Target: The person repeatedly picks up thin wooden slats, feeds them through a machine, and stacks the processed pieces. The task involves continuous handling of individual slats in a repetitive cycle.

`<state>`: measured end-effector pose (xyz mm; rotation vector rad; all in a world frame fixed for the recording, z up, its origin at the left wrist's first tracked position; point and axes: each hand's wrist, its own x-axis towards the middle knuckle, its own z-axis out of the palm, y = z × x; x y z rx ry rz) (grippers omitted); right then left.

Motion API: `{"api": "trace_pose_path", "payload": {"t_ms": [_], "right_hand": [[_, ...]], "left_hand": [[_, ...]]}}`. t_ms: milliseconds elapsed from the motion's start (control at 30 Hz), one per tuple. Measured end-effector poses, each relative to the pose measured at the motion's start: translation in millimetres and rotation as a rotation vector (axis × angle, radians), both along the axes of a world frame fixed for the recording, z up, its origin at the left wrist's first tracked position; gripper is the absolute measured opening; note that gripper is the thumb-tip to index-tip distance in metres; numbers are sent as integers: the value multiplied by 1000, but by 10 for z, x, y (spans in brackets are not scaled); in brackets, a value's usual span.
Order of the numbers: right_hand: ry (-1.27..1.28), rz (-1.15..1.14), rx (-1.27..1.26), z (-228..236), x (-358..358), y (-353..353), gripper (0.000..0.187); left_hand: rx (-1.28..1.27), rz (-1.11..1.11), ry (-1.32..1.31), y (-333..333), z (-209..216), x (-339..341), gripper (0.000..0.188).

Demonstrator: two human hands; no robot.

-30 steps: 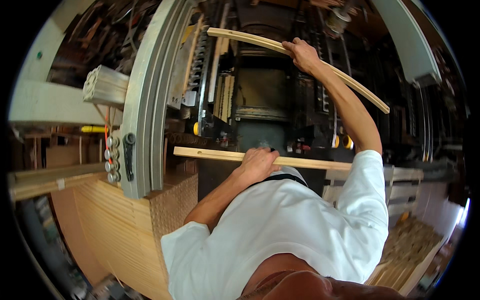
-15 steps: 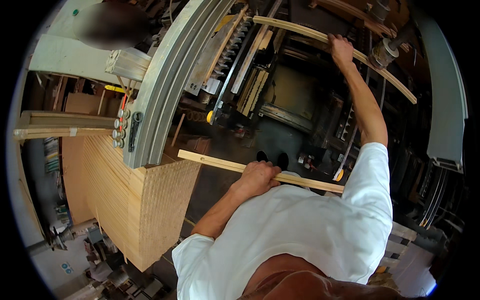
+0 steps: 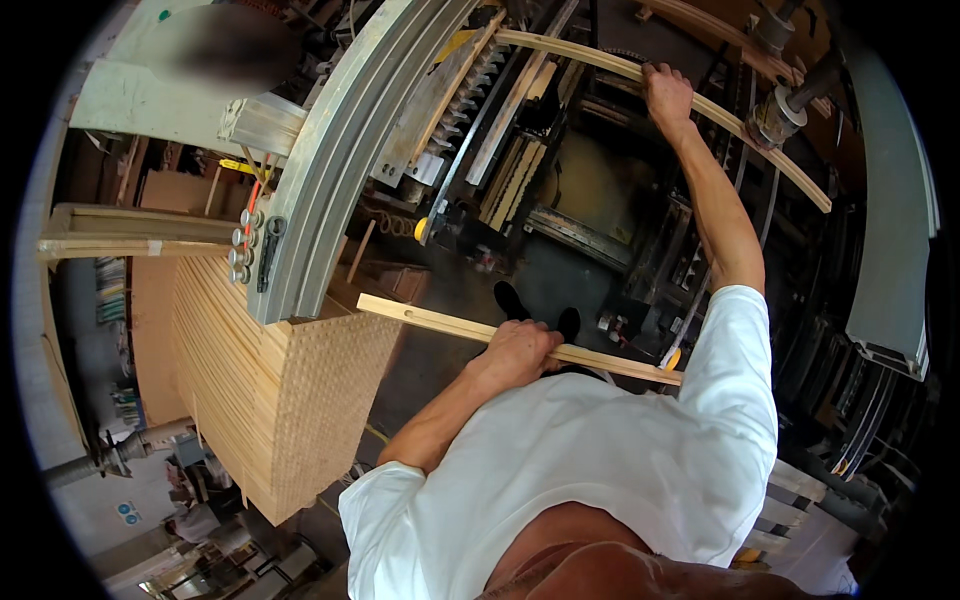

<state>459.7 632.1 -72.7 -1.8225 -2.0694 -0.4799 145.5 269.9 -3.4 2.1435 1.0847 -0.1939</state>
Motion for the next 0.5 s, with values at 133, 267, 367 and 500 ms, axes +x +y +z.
{"api": "trace_pose_path", "payload": {"t_ms": [133,267,367,500], "right_hand": [[28,-26,-38,12,-7,-1,28],[18,-58,-72,-1,-52,25,26],[-12,-96,-2,-83,14,81,25],[-8,-154,-47,6,-154,51,30]], "left_hand": [[2,38,7,-76,65,-86,31],[47,106,13,-221,278,-299,28],[101,167,37,-356,513,-562,28],[168,255,120,-672,799,-1084,29]]}}
